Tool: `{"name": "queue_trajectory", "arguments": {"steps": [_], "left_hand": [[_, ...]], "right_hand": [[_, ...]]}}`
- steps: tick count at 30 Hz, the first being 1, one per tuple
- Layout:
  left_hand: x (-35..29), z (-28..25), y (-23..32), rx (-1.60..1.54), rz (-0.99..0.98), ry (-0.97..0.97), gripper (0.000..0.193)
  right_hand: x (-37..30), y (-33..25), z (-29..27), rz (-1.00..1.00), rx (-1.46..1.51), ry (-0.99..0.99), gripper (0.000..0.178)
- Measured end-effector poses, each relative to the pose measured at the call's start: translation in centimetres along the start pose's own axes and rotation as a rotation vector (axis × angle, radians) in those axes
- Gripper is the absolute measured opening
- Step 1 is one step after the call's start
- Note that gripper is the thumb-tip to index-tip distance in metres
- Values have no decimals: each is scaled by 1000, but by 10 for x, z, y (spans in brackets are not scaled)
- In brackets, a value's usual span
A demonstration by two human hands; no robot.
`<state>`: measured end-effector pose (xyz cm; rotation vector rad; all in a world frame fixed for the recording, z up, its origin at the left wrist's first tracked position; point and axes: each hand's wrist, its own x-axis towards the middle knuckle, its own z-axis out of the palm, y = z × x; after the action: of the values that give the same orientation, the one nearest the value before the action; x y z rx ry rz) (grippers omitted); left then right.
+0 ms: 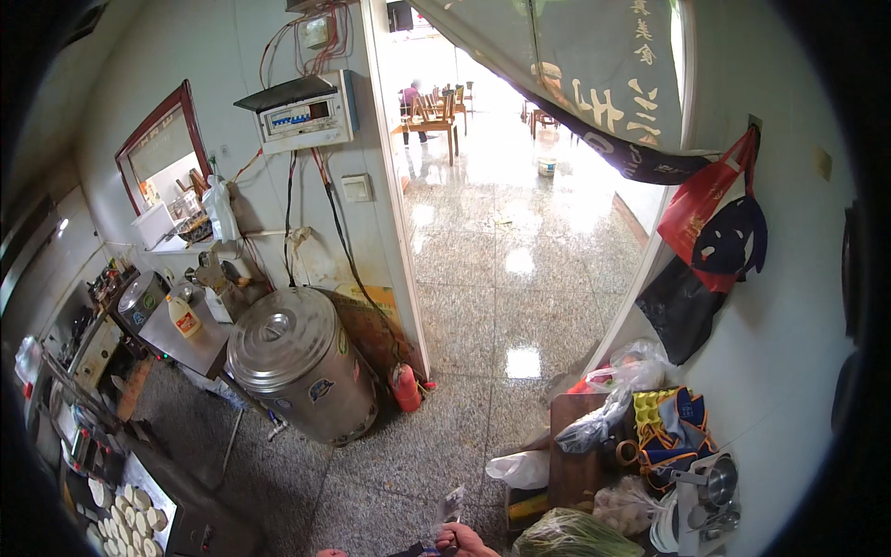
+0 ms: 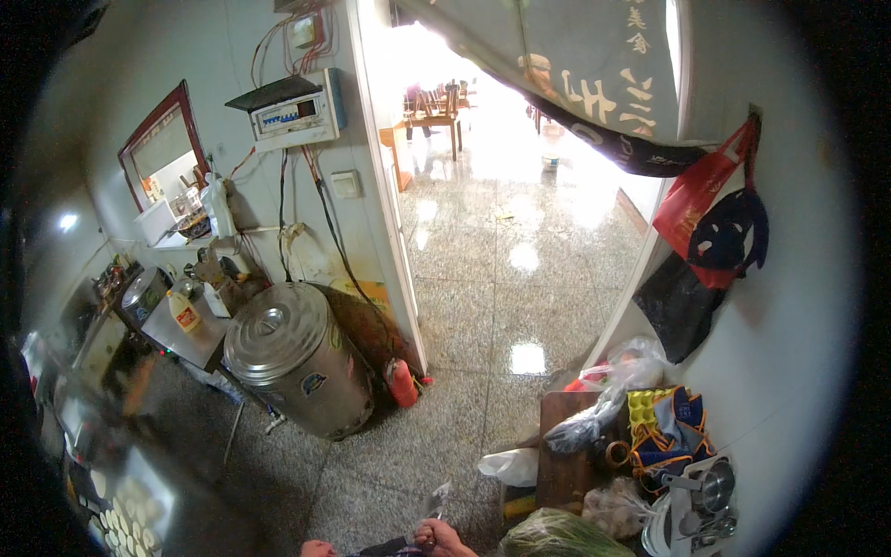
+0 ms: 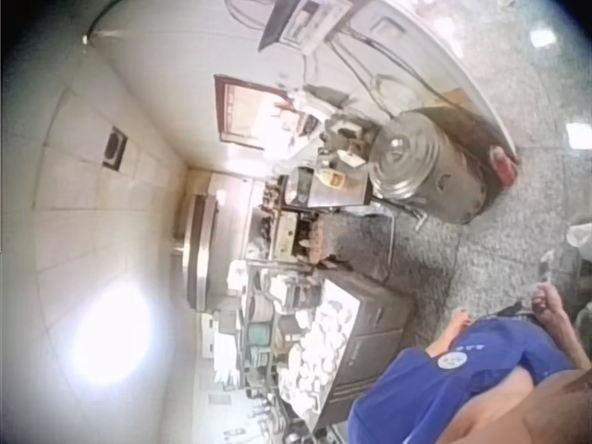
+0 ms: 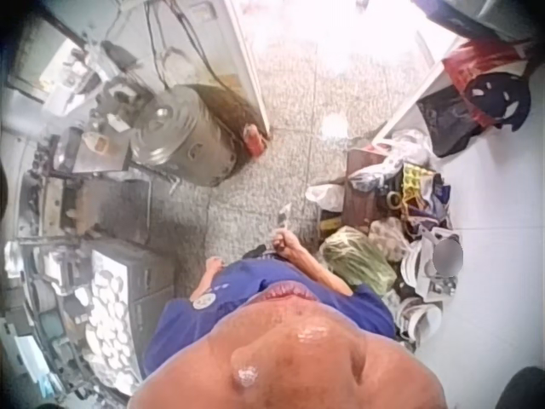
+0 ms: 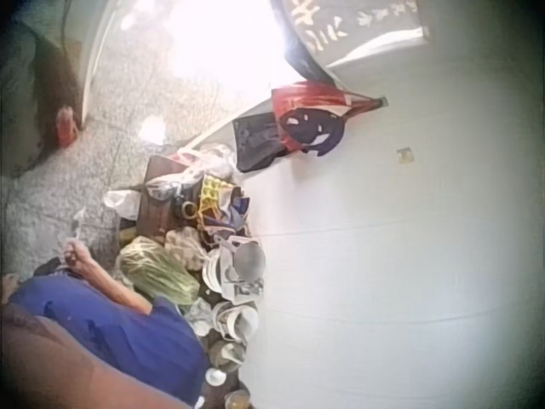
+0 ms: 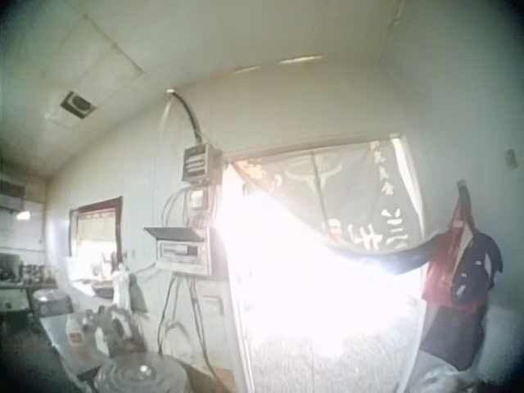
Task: The person cuts a long log of dough into small pieces using a cleaver, weighs each piece on a digital scale, and arranges them on a stainless steel countertop. The person repeatedly trims and adjusts pieces to reach a target weight before placing them aside.
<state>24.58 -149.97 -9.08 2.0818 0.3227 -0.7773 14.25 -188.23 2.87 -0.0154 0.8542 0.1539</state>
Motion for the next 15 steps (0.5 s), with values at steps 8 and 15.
{"name": "queue_trajectory", "arguments": {"steps": [8,15], "left_hand": [[-12,-9,-10,-40,-23,-28,32],[-14,-8,-5,143,66,-2,41]], "right_hand": [[-2,11,13,53,11,-8,31],[-3,11,17,59,-12,-23,32]]}}
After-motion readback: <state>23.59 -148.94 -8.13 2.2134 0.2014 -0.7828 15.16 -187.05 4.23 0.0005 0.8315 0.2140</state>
